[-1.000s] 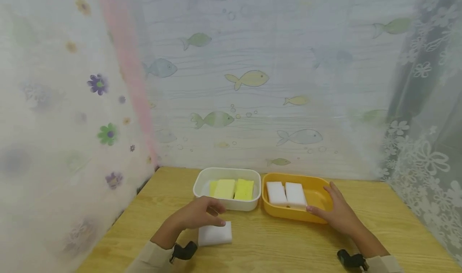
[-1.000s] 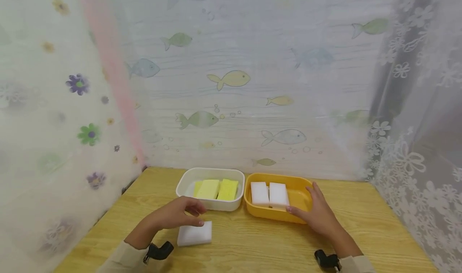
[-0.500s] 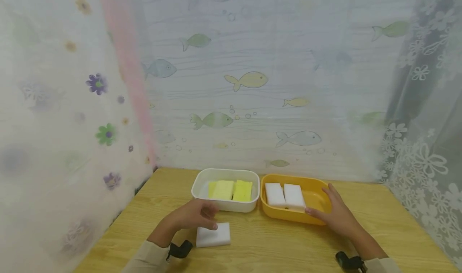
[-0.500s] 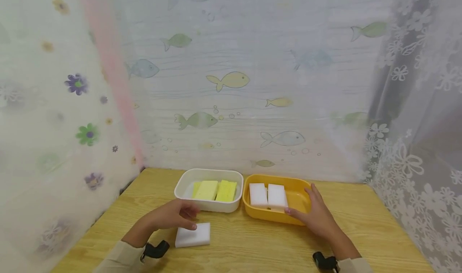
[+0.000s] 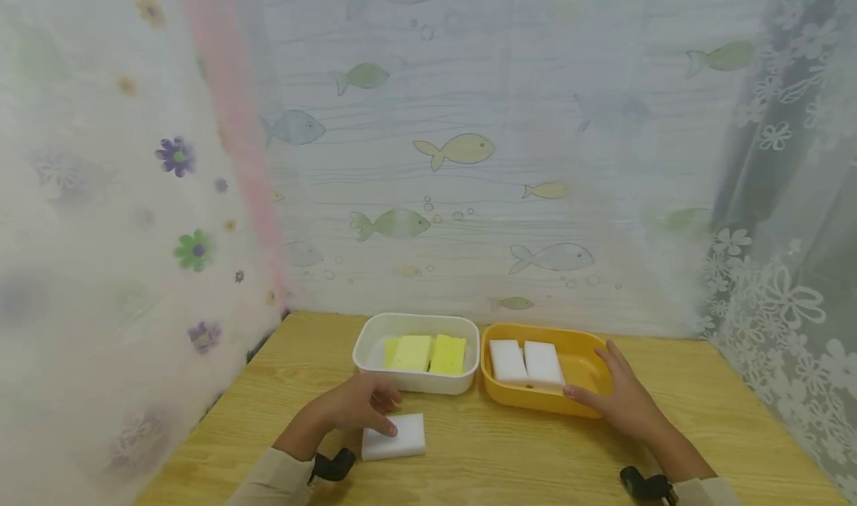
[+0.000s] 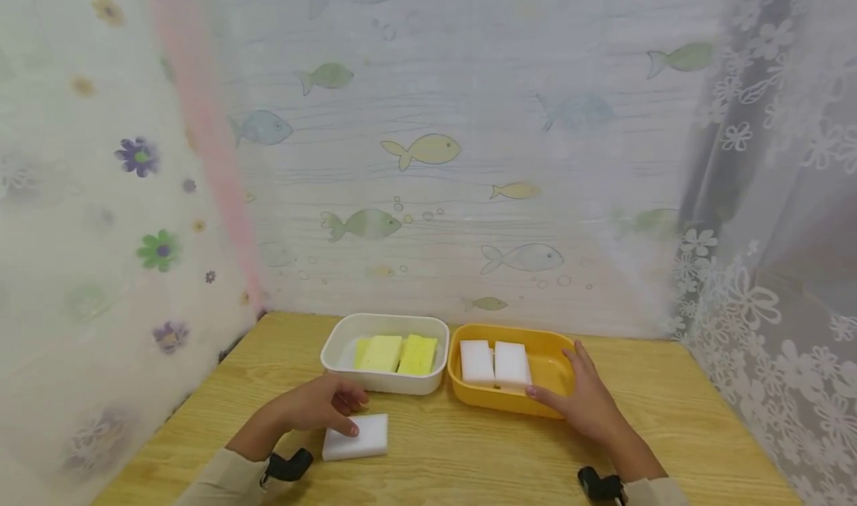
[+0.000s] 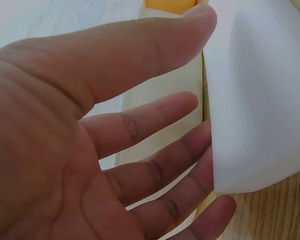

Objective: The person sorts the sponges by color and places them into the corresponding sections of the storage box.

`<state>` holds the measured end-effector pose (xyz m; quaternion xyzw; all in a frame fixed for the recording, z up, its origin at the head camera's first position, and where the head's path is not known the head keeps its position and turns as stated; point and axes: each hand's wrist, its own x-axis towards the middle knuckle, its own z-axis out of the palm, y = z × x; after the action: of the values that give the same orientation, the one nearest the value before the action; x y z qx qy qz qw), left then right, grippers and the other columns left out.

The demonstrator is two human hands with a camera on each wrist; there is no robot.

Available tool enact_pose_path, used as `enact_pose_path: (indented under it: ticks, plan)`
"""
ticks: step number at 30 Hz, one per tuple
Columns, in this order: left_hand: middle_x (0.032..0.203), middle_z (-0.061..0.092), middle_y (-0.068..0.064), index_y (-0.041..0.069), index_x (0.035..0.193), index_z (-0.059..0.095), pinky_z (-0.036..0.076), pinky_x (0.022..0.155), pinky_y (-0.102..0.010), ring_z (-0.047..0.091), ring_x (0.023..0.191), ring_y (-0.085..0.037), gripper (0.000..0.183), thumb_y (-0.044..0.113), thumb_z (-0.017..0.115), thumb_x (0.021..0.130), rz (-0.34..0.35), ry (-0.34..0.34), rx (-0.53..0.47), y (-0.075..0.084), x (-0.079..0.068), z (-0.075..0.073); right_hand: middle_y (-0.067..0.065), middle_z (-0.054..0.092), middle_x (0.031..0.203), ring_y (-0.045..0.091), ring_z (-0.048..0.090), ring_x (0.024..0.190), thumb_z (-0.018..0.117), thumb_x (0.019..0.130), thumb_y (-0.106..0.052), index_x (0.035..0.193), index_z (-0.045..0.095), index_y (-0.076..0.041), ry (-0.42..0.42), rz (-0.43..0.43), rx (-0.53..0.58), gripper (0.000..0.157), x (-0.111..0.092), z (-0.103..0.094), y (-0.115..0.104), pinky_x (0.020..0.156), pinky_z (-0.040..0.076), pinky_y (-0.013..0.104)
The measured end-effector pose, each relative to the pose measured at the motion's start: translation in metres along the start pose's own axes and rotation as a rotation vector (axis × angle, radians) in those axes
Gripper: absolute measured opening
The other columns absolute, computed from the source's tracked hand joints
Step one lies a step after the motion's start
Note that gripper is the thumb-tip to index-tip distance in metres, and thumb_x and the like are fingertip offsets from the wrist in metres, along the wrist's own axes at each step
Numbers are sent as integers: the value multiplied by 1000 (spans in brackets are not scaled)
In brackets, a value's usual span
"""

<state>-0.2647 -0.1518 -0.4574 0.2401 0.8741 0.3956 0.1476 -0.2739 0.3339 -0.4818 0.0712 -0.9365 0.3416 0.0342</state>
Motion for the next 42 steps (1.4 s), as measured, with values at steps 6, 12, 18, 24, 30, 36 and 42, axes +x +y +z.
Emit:
enact_pose_path:
  ticks: [6, 12, 18, 24, 30, 36, 42]
  plan:
    - [108, 72, -10, 0, 114, 71, 57, 89, -40, 67, 101, -25, 47, 11, 94, 74, -14, 3, 28, 3, 0, 3, 28, -6, 171, 63, 13, 149, 71, 89, -64, 165, 11, 0, -5, 13, -9, 116, 0, 0, -1, 108, 23, 83]
    - [106, 72, -7, 3, 112, 73, 56, 86, -37, 66, 99, -23, 44, 9, 94, 73, -28, -7, 63, 2, 0, 5, 28, -6, 171, 63, 14, 148, 71, 89, -65, 165, 11, 0, -6, 12, -15, 116, 0, 0, -1, 107, 24, 83]
    - [105, 71, -5, 5, 113, 74, 55, 84, -37, 64, 97, -21, 44, 10, 94, 74, -33, -16, 90, 1, 1, 6, 27, -6, 171, 63, 14, 148, 70, 88, -67, 165, 12, -2, -3, 13, -19, 117, 0, 0, 0, 106, 25, 83]
    - [96, 69, -5, 5, 112, 74, 52, 76, -30, 61, 89, -18, 42, 10, 93, 75, -31, -19, 66, 3, 1, 7, 28, -6, 171, 63, 14, 148, 71, 89, -66, 165, 13, -1, -4, 10, -17, 116, -1, 0, 0, 107, 24, 83]
    - [91, 68, -7, 4, 112, 72, 51, 69, -27, 61, 83, -17, 42, 12, 92, 76, -44, -18, 15, 7, 0, 8, 28, -5, 171, 63, 15, 148, 71, 89, -66, 165, 12, -1, -6, 17, -21, 116, 0, 0, 0, 107, 25, 83]
    - [93, 67, -3, 7, 110, 73, 50, 73, -28, 60, 85, -16, 45, 15, 95, 72, -59, -38, 74, 6, -1, 10, 30, -5, 170, 63, 15, 148, 72, 90, -62, 164, 13, 1, -13, 12, -23, 114, -1, 0, -1, 107, 26, 82]
    - [91, 66, -2, 8, 107, 75, 50, 71, -27, 59, 84, -15, 40, 14, 94, 73, -51, -23, 94, 7, -1, 9, 28, -5, 171, 63, 15, 148, 70, 89, -66, 165, 12, 0, -10, 13, -27, 116, 0, 0, -1, 107, 25, 83]
